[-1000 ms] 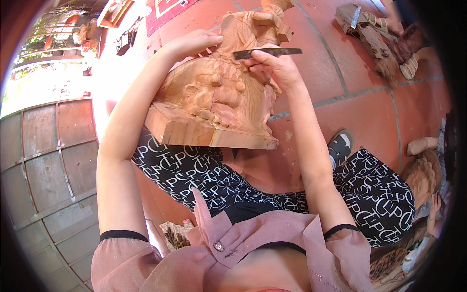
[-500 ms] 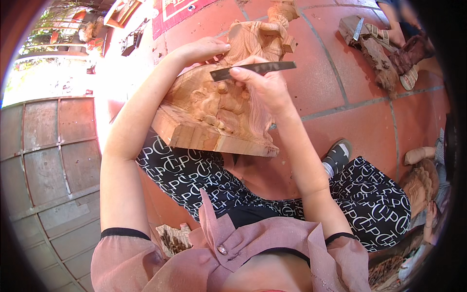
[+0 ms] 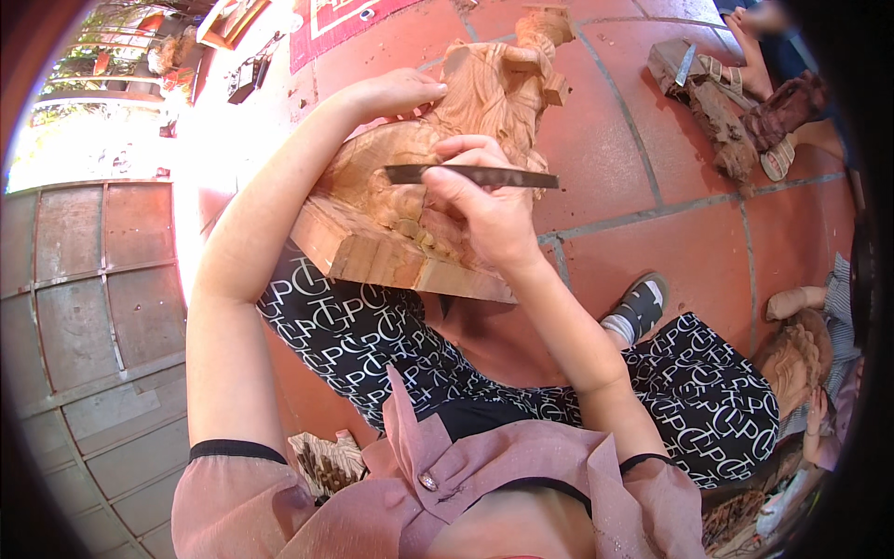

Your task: The person carves a wooden figurine using a chisel while sitting on the floor. They hold the wood with one hand and use the chisel with the other to shape details on the piece.

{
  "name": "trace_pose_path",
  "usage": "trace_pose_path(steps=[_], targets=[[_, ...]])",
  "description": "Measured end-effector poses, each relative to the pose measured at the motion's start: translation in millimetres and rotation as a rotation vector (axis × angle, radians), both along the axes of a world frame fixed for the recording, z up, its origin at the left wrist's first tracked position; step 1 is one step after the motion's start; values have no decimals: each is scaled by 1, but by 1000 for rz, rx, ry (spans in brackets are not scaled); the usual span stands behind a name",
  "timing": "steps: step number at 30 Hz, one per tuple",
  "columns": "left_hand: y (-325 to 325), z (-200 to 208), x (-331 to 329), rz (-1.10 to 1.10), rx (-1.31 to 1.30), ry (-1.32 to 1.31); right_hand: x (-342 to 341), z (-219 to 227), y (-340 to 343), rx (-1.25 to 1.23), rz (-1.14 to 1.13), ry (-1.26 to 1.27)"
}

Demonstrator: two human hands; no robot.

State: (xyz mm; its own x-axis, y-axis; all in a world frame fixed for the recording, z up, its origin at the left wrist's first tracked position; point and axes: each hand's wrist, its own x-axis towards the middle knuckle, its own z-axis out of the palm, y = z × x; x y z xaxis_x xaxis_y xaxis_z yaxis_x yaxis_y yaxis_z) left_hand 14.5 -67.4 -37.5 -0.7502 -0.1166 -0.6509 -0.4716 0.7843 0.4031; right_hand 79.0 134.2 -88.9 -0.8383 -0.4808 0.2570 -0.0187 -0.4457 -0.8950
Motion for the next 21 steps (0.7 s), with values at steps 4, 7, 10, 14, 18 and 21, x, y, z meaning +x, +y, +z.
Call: trace_pose_path(steps=[4,7,10,14,18,21], targets=[[-2,2,1,-8,2,-13,2,-4,-4,29,-23,34],[5,8,0,6,-40,-19,-3,-1,0,-14,20,-214],[2,4,1,-7,-28,-8,-3,0,1,-13,27,-214],[5,3,2,-7,-20,-6,-10,4,7,-22,-3,-96],[1,3,1,-41,-24,0,-5,15,12,-18,34,-70],[-2,0,0,-59,-21,4,1,18,8,-103,52,-133]])
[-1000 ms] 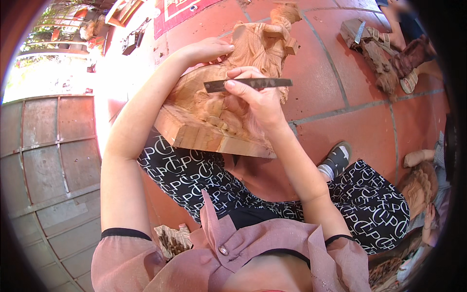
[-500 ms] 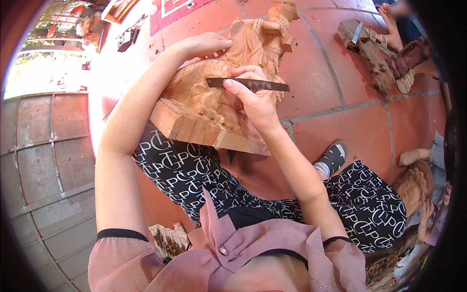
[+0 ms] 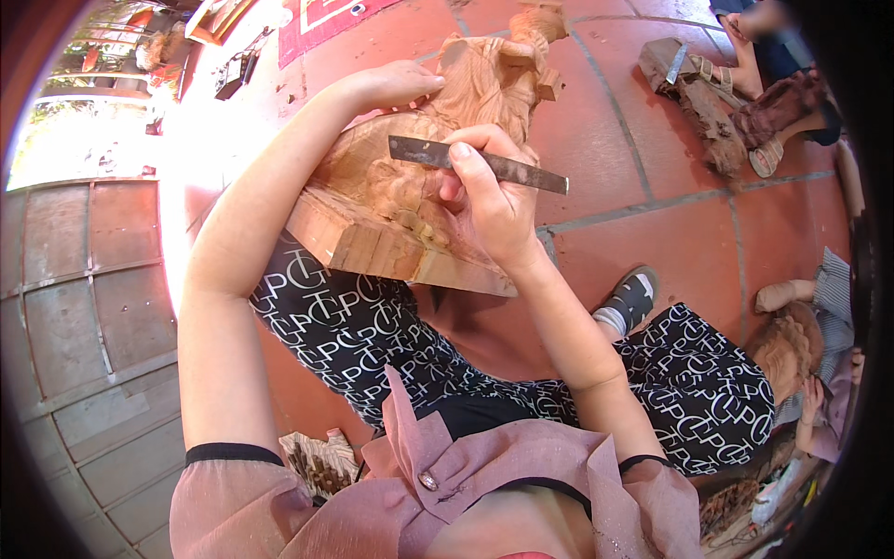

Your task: The person carves a wooden figurine using a chisel while sitting on the floor. They hold the wood with one hand and use the chisel with the other to shape details on the piece.

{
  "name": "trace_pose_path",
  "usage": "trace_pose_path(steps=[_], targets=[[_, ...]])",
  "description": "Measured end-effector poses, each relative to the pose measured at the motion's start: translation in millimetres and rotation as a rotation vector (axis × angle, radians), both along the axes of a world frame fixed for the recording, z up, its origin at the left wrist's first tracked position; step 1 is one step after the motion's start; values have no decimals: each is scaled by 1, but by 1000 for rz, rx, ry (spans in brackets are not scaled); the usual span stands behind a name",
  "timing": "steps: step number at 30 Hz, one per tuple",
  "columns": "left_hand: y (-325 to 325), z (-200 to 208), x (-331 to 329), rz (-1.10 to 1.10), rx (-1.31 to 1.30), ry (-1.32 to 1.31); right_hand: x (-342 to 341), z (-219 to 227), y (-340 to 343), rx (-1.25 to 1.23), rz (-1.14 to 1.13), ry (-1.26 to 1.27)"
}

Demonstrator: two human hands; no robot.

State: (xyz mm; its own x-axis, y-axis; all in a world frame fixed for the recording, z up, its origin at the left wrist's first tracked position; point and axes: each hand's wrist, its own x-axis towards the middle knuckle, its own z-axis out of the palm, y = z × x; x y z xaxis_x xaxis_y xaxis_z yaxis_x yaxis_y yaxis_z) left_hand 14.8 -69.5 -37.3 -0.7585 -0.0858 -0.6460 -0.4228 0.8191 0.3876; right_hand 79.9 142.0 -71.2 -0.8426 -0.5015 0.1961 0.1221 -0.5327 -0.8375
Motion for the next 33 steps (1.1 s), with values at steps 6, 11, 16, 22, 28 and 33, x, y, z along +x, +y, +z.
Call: trace_pose_path(steps=[6,11,16,22,28,33], targets=[[-2,-4,0,0,18,19,8,12,-5,-253,126,-441],[-6,-7,-4,-65,-13,20,4,-28,-7,-194,54,-305],[-10,-11,-6,-69,-19,-7,8,-18,-5,-241,41,-488],[-14,-14,-6,-56,-35,40,10,-28,-11,-189,12,-450],[-14,-14,-6,-92,-49,20,15,-6,-8,-201,127,-375],[-12,-13,-7,-78,-54,37,12,-23,-5,-170,13,-444]])
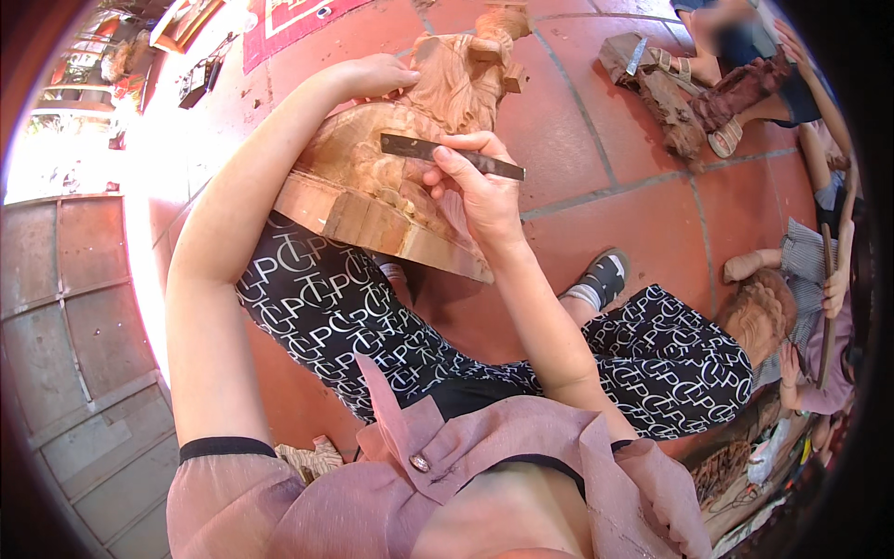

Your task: The person carves a wooden figurine using a chisel while sitting on the floor. They hold the wood with one hand and use the chisel with the other to shape details on the piece.

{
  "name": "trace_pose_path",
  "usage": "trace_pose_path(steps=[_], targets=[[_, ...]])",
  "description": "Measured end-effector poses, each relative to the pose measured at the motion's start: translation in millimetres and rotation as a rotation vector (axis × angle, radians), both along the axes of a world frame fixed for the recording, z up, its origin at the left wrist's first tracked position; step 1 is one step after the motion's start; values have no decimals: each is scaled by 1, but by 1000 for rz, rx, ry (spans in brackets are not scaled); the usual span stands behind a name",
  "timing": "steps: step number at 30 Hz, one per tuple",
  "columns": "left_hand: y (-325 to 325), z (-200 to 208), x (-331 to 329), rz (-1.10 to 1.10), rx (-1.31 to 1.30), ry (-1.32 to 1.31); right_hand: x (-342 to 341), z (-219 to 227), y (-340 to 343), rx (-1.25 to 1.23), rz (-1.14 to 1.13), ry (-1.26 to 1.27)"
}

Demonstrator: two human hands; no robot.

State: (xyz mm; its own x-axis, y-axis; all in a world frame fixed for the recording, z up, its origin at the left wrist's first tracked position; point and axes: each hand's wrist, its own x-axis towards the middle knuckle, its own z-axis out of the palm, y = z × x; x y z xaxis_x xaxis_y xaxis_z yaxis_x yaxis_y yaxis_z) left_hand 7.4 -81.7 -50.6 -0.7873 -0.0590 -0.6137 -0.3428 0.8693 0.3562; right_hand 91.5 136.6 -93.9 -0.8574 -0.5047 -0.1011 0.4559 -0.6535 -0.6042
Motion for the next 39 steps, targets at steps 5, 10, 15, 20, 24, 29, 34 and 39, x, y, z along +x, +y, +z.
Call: trace_pose_path(steps=[5,10,15,20,24,29,34,39], targets=[[1,-2,4,-8,-16,10,3,14,2,12,139,47],[-1,-4,4,45,-33,44,0,10,-4,-29,111,82],[2,0,3,-45,-59,3,-11,-4,6,-36,98,-96],[5,-5,2,-19,-55,34,-4,2,4,-43,162,-2],[3,-1,-1,-29,-78,47,-20,-6,7,75,45,167],[3,-2,2,-46,-50,43,-12,2,5,24,154,86],[1,-6,-4,-41,-83,45,-21,3,11,18,150,158],[4,-2,-1,-23,-65,46,-29,4,8,171,130,240]])
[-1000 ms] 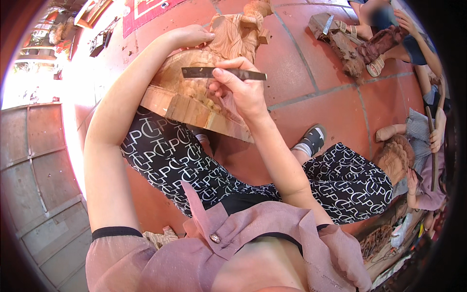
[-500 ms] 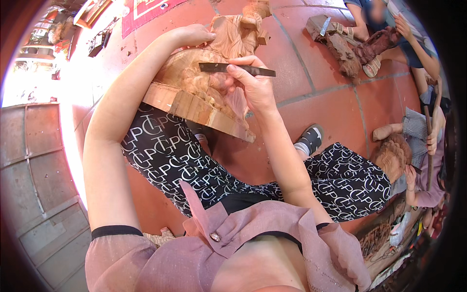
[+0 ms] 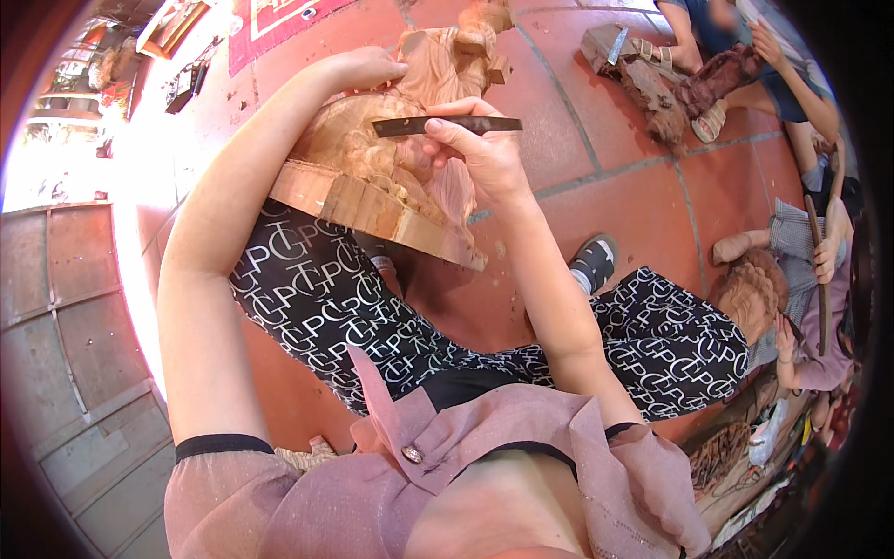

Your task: The person carves a wooden figurine using a chisel while sitting on the floor. They hold the wood with one hand and use the chisel with the other to shape details on the piece.

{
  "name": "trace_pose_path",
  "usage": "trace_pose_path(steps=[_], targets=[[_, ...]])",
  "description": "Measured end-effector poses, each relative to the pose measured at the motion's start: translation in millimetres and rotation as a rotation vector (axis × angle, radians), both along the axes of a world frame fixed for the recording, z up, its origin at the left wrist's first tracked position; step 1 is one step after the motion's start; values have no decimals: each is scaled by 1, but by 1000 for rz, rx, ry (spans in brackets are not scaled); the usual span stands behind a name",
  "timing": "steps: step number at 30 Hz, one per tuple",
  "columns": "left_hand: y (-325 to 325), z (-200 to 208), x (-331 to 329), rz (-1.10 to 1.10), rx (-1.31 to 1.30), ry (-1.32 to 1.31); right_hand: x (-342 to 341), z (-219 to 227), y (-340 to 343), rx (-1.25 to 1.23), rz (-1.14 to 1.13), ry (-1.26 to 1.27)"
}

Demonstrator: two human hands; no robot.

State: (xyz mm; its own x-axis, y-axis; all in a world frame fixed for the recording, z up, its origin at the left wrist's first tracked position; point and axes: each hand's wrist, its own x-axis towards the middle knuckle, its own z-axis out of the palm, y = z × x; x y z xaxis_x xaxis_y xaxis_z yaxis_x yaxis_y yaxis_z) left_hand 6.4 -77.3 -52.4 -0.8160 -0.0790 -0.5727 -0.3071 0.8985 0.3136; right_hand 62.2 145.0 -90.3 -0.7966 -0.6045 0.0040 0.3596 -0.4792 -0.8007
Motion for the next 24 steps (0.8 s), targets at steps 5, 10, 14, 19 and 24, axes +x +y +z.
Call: trace_pose_path(steps=[5,10,14,19,24], targets=[[-2,-1,-1,-4,0,-4,-3,9,1,-54,185,-18],[-3,-4,-5,5,-9,11,-15,0,0,-38,-17,44],[-1,-6,-5,-18,31,-11,-14,-22,-9,7,75,-72],[0,-2,-6,6,-9,5,-11,12,0,-92,41,-54],[-1,-7,-9,-4,29,-26,-19,-6,-7,-70,95,-159]])
